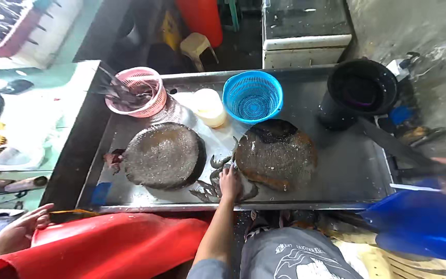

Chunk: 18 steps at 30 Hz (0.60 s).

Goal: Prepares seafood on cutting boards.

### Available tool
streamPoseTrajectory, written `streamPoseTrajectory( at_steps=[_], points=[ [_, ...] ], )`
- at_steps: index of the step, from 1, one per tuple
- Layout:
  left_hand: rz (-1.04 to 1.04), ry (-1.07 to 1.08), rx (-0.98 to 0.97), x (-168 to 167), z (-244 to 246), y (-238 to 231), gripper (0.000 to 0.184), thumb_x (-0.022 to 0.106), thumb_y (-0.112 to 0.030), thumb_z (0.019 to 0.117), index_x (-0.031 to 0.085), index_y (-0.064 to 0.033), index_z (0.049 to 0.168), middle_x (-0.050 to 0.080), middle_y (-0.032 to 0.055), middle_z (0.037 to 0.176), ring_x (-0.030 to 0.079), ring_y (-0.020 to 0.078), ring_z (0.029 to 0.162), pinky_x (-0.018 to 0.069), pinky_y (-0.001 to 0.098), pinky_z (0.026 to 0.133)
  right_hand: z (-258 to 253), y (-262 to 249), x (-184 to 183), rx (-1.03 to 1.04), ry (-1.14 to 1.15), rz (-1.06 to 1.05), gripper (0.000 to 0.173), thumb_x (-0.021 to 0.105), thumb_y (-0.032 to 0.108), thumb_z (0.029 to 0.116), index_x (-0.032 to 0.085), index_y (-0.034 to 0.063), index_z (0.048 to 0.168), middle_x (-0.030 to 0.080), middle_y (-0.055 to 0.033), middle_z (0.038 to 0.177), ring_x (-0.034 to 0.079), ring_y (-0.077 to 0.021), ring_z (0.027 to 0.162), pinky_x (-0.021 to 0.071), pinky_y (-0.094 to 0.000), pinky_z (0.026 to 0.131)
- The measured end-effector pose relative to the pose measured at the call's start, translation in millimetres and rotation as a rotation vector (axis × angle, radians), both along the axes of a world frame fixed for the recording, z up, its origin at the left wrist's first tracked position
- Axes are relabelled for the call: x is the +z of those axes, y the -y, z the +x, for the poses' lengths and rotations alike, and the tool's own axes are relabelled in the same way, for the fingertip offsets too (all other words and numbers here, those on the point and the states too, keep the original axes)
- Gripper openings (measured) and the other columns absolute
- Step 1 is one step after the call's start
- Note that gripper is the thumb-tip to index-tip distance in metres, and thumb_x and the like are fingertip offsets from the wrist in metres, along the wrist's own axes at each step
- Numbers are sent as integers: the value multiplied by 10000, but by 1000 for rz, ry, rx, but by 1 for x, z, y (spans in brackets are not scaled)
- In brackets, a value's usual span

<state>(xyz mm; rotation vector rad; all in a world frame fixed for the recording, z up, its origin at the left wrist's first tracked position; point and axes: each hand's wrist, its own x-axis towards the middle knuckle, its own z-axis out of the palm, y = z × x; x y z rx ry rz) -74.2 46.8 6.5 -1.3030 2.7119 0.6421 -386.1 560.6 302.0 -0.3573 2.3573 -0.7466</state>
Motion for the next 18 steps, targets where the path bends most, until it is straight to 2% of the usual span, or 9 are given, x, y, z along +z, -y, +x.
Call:
streamPoseTrajectory(
  at_steps=[1, 3, 4, 6, 8, 10, 13, 16, 18],
  points=[
    [10, 38, -61, 0, -8, 11, 445, 658, -218, 936, 648, -163, 1377, 579, 201, 1409, 527, 438, 1302, 473, 618, 1025, 23, 9, -18, -167, 52, -202, 800, 574, -120, 857, 314, 111, 1577, 580, -67, 902, 518, -86, 527, 467, -254, 439],
    [19, 157, -181, -2, -15, 31, 346, 709, -173, 892, 718, -142, 1237, 585, 180, 1390, 498, 449, 1308, 451, 656, 1017, 61, 30, -55, -354, 100, -523, 814, 604, -49, 786, 310, 126, 1524, 630, -40, 918, 635, -148, 583, 594, -336, 513],
    [34, 200, -234, 0, -18, 41, 340, 711, -153, 895, 722, -137, 1234, 587, 168, 1399, 486, 446, 1329, 432, 671, 1037, 73, 43, -71, -396, 97, -625, 733, 598, -8, 824, 316, 116, 1489, 632, -39, 888, 642, -168, 566, 606, -361, 507],
    [64, 218, -240, 15, -16, 58, 334, 661, -164, 951, 695, -133, 1282, 609, 143, 1408, 513, 423, 1336, 423, 672, 1056, 91, 75, -98, -499, 95, -690, 445, 520, 117, 1010, 364, 104, 1427, 553, 6, 715, 546, -124, 458, 540, -316, 416],
    [47, 113, -113, 47, -9, 80, 315, 586, -228, 1010, 662, -116, 1295, 692, 182, 1252, 639, 432, 1182, 497, 688, 963, 101, 105, -132, -533, 126, -644, 322, 408, 214, 1106, 389, 79, 1397, 499, 17, 652, 484, -102, 416, 499, -296, 384],
    [-24, -111, 103, 83, -11, 96, 347, 531, -267, 1053, 623, -49, 1307, 686, 263, 1179, 652, 485, 1106, 493, 714, 929, 104, 123, -180, -383, 135, -463, 370, 361, 235, 1117, 396, 11, 1410, 523, -40, 709, 520, -142, 474, 527, -327, 449],
    [-268, -409, 279, 141, -45, 90, 437, 436, -279, 1102, 515, -4, 1433, 587, 277, 1370, 576, 442, 1276, 440, 621, 1085, 107, 144, -244, -135, 180, -107, 497, 403, 287, 1115, 420, -29, 1499, 668, -262, 1082, 697, -351, 850, 587, -537, 797],
    [-384, -408, 71, 169, -105, 29, 405, 395, -153, 1093, 481, -53, 1477, 532, 248, 1436, 523, 416, 1332, 419, 582, 1116, 98, 146, -250, -104, 241, -78, 486, 419, 309, 1111, 428, 13, 1497, 669, -247, 1051, 691, -348, 807, 584, -541, 764],
    [-332, -247, -184, 134, -141, -27, 428, 512, -119, 1037, 534, -128, 1465, 562, 192, 1435, 536, 380, 1333, 428, 579, 1116, 83, 136, -245, -97, 329, -145, 485, 430, 312, 1107, 377, 75, 1527, 610, -164, 849, 605, -264, 586, 564, -468, 575]
  ],
)
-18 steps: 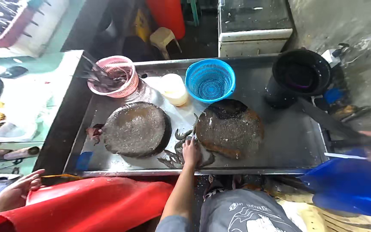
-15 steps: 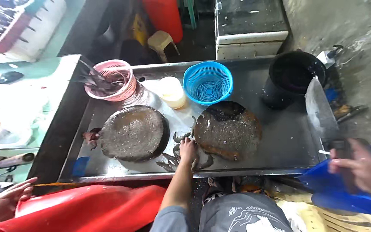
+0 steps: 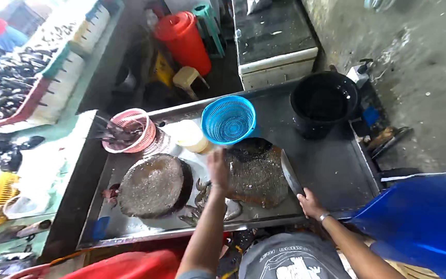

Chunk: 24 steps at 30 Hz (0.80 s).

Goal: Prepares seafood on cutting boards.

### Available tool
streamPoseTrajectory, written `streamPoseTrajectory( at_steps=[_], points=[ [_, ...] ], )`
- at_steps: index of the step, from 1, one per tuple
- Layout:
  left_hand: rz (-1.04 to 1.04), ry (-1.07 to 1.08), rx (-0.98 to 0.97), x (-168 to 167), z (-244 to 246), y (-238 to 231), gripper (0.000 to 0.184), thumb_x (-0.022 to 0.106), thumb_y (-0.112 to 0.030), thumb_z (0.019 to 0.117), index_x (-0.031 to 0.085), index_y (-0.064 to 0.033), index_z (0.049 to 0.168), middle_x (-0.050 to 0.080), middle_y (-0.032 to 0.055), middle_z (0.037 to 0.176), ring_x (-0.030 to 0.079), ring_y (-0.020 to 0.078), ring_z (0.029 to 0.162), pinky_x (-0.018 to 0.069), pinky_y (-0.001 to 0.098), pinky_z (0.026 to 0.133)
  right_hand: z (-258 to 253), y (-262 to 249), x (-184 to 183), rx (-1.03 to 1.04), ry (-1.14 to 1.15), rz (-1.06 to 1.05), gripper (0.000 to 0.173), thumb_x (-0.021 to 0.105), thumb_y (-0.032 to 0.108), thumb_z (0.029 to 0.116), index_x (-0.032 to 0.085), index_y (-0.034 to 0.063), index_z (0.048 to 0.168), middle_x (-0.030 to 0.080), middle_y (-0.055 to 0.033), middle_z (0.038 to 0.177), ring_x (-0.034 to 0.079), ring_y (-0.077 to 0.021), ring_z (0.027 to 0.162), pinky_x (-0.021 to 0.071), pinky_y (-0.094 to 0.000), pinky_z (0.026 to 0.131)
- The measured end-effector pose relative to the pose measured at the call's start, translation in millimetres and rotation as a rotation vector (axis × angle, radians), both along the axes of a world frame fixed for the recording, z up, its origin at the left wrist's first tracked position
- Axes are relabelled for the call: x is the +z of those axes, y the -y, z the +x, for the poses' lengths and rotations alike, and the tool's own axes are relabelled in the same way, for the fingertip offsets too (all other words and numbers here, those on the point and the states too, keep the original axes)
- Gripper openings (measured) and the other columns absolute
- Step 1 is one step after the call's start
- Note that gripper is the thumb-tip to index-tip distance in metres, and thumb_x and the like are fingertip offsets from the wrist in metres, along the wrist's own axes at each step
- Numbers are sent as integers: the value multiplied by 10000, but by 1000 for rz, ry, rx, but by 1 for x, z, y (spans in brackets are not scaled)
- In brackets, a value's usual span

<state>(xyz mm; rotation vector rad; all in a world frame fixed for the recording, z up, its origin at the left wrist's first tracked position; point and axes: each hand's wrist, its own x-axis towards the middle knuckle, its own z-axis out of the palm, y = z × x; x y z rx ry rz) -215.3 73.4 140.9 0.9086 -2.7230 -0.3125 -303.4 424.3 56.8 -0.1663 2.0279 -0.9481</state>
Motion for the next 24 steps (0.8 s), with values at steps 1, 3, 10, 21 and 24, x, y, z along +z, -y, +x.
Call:
streamPoseTrajectory(
  at_steps=[1, 3, 10, 21, 24],
  points=[
    [33, 91, -114, -32, -14, -26, 430, 541, -146, 1031, 562, -187, 1459, 584, 149, 1429, 543, 359, 1330, 431, 585, 1106, -9, -5, 5, 3, 33, -30, 500, 433, 307, 1107, 357, 94, 1553, 586, -135, 791, 575, -237, 528, 553, -442, 521],
    [100, 189, -259, -89, -29, -72, 387, 504, -237, 1058, 615, -289, 1425, 625, 59, 1410, 556, 306, 1322, 427, 574, 1081, -23, -13, 15, 33, 46, -25, 470, 422, 317, 1109, 388, 98, 1524, 564, -103, 720, 566, -210, 474, 552, -409, 478],
    [148, 164, -180, -97, -37, -106, 332, 539, -393, 1018, 724, -261, 1260, 717, 5, 1268, 646, 261, 1192, 489, 536, 983, -59, -11, 55, 292, -134, 167, 479, 421, 269, 1101, 432, 63, 1533, 676, -244, 1221, 698, -358, 1066, 548, -547, 952],
    [108, 121, -275, -103, -35, -100, 244, 578, -365, 1020, 747, -325, 1192, 716, -57, 1249, 644, 231, 1149, 495, 512, 924, -49, 43, 43, 470, -310, 276, 423, 364, 255, 1099, 470, 59, 1459, 715, -218, 1092, 708, -381, 1074, 561, -563, 921],
    [194, 76, -375, -97, -26, -88, 245, 588, -245, 1027, 763, -313, 1185, 691, -30, 1281, 599, 250, 1194, 434, 539, 1008, -45, 22, 55, 473, -273, 285, 383, 375, 266, 1100, 513, 52, 1386, 708, -209, 1009, 715, -373, 998, 567, -554, 868]
  ],
)
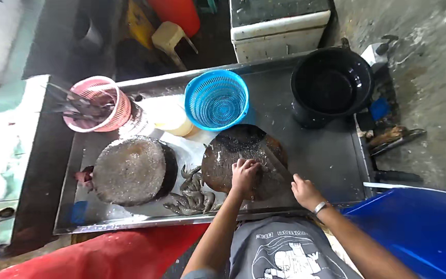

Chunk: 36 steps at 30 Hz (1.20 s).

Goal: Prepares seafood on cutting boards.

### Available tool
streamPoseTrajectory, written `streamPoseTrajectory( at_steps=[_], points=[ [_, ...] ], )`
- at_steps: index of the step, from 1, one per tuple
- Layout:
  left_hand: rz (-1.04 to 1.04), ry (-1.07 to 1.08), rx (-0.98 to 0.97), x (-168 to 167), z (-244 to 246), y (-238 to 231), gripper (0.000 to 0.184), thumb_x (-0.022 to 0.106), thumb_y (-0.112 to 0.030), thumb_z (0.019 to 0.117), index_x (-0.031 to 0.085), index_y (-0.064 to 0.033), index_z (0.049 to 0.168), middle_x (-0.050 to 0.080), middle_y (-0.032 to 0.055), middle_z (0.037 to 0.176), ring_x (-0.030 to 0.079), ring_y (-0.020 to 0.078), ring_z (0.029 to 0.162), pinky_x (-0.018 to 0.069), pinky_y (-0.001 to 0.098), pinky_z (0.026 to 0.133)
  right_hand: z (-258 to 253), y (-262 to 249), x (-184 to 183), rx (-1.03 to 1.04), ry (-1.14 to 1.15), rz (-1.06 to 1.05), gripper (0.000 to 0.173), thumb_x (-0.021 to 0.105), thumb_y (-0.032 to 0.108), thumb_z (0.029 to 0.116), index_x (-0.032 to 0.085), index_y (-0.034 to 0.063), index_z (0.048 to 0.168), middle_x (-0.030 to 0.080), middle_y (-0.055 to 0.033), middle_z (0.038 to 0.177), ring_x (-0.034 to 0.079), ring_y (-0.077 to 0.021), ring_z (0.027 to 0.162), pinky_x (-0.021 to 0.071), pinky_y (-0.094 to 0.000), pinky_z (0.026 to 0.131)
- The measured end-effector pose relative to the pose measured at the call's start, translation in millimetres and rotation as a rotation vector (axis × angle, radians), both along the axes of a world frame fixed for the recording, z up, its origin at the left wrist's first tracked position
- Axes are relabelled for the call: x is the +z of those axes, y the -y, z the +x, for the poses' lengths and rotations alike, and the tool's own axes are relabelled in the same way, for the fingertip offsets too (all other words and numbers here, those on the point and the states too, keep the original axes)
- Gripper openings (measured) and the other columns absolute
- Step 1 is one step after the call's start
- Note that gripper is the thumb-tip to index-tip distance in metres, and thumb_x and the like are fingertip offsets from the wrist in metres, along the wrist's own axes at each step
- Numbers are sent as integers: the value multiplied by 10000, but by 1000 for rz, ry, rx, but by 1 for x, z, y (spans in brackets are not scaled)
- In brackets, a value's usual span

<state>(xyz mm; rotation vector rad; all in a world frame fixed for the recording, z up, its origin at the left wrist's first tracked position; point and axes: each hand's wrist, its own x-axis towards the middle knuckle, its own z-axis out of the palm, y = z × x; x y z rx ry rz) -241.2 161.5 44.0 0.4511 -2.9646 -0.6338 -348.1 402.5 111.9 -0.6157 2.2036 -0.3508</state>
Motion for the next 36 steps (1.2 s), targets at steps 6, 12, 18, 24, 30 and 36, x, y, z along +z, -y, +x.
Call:
streamPoseTrajectory(
  at_steps=[6, 12, 18, 24, 30, 36],
  points=[
    [109, -149, -93, -11, 5, 6, 263, 578, -103, 1010, 782, -222, 1125, 728, -19, 1236, 641, 250, 1152, 510, 495, 944, -1, 5, 9, 159, 42, 62, 350, 368, 283, 1099, 537, 80, 1328, 703, -184, 969, 716, -360, 968, 568, -542, 834],
    [100, -165, -105, -13, 7, 7, 270, 588, -71, 993, 784, -205, 1123, 726, -8, 1247, 646, 258, 1160, 525, 495, 947, -14, 32, 17, 138, -27, -3, 356, 367, 280, 1100, 555, 69, 1316, 711, -190, 986, 717, -368, 990, 566, -549, 850],
    [111, -183, -65, -16, 8, 5, 258, 600, -70, 988, 787, -187, 1122, 727, 15, 1248, 649, 275, 1160, 530, 493, 950, 4, 44, -4, 111, -29, -17, 406, 363, 278, 1096, 522, 63, 1401, 722, -195, 1061, 718, -367, 1038, 569, -550, 890],
    [23, -53, -52, -10, 4, 8, 238, 564, -181, 1038, 757, -255, 1155, 705, -51, 1285, 615, 239, 1205, 486, 489, 973, -14, 38, -9, 31, 50, 0, 353, 406, 260, 1091, 557, 49, 1331, 712, -203, 1048, 713, -354, 1029, 563, -540, 894],
    [50, 74, -225, 3, 29, 15, 268, 501, -159, 1058, 733, -231, 1171, 705, -49, 1294, 605, 246, 1251, 443, 525, 1042, -19, 60, 5, 70, -83, -144, 376, 389, 278, 1093, 570, 45, 1326, 720, -189, 980, 724, -346, 974, 571, -527, 864],
    [48, 70, -281, 3, 41, 18, 281, 479, -157, 1063, 725, -245, 1167, 698, -64, 1296, 597, 226, 1259, 436, 504, 1062, -6, 97, -4, 240, -92, -75, 376, 366, 291, 1090, 544, 89, 1352, 723, -196, 1042, 718, -385, 1032, 571, -574, 864]
  ],
)
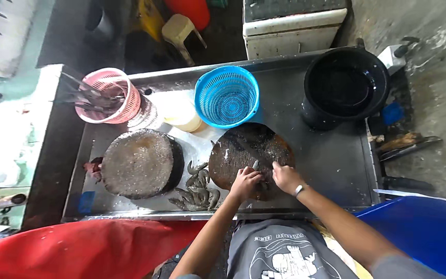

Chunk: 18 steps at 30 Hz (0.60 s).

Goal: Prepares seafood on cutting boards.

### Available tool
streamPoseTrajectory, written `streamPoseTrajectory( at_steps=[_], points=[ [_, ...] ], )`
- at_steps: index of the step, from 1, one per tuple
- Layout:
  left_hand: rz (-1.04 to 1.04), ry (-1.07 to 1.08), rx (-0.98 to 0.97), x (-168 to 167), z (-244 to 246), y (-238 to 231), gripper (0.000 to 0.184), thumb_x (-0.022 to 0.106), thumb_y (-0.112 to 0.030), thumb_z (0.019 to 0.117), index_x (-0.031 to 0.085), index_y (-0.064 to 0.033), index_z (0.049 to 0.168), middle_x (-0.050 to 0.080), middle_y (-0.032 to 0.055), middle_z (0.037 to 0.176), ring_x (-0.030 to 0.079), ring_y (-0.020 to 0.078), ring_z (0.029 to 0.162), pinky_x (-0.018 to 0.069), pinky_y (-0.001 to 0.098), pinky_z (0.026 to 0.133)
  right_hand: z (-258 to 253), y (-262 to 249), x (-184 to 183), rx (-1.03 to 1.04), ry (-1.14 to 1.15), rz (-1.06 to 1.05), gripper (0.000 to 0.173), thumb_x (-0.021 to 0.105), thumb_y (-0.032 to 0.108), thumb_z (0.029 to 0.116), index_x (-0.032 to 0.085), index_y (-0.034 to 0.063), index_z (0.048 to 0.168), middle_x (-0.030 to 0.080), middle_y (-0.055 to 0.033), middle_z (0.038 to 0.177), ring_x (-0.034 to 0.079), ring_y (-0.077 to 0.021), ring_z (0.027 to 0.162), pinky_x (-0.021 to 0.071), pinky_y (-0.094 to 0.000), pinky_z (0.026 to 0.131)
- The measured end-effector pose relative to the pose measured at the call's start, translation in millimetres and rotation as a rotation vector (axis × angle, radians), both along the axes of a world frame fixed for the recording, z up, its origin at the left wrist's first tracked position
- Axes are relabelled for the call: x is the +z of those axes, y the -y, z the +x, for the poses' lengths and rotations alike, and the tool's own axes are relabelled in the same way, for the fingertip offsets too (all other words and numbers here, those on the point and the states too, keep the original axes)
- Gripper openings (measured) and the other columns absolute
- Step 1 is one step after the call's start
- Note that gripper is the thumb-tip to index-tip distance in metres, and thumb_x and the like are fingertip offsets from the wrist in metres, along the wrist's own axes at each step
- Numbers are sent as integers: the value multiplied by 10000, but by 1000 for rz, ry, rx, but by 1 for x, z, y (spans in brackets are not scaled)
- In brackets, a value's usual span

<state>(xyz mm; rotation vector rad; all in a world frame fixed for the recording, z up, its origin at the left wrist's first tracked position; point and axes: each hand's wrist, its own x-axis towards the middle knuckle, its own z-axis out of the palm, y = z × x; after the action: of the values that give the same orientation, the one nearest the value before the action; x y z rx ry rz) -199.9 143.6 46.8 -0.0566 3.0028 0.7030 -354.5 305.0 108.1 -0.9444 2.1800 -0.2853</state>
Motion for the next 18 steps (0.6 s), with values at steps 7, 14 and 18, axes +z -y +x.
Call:
streamPoseTrajectory(
  at_steps=[7, 14, 18],
  points=[
    [-58, 33, 22, 7, 5, 3, 330, 425, -284, 1102, 617, -133, 1324, 681, 67, 1301, 598, 263, 1278, 406, 497, 1138, -14, -19, 6, -41, 199, 77, 364, 432, 276, 1071, 577, 80, 1341, 708, -219, 1058, 708, -378, 998, 557, -588, 863],
    [496, -286, 872, 64, -77, 101, 427, 345, -215, 1121, 445, -4, 1478, 653, 217, 1281, 666, 307, 1152, 536, 503, 1007, -58, -68, -19, -625, 156, -153, 628, 553, 204, 1032, 321, 32, 1590, 660, -255, 1228, 718, -328, 862, 602, -526, 792],
    [265, -123, 1073, 45, -35, 171, 429, 429, -267, 1088, 532, -27, 1429, 673, 193, 1287, 664, 326, 1174, 522, 542, 1024, -13, -120, -14, -514, -6, -276, 657, 605, 283, 1039, 360, 14, 1586, 678, -195, 1307, 733, -267, 1032, 592, -458, 942]
  ],
)
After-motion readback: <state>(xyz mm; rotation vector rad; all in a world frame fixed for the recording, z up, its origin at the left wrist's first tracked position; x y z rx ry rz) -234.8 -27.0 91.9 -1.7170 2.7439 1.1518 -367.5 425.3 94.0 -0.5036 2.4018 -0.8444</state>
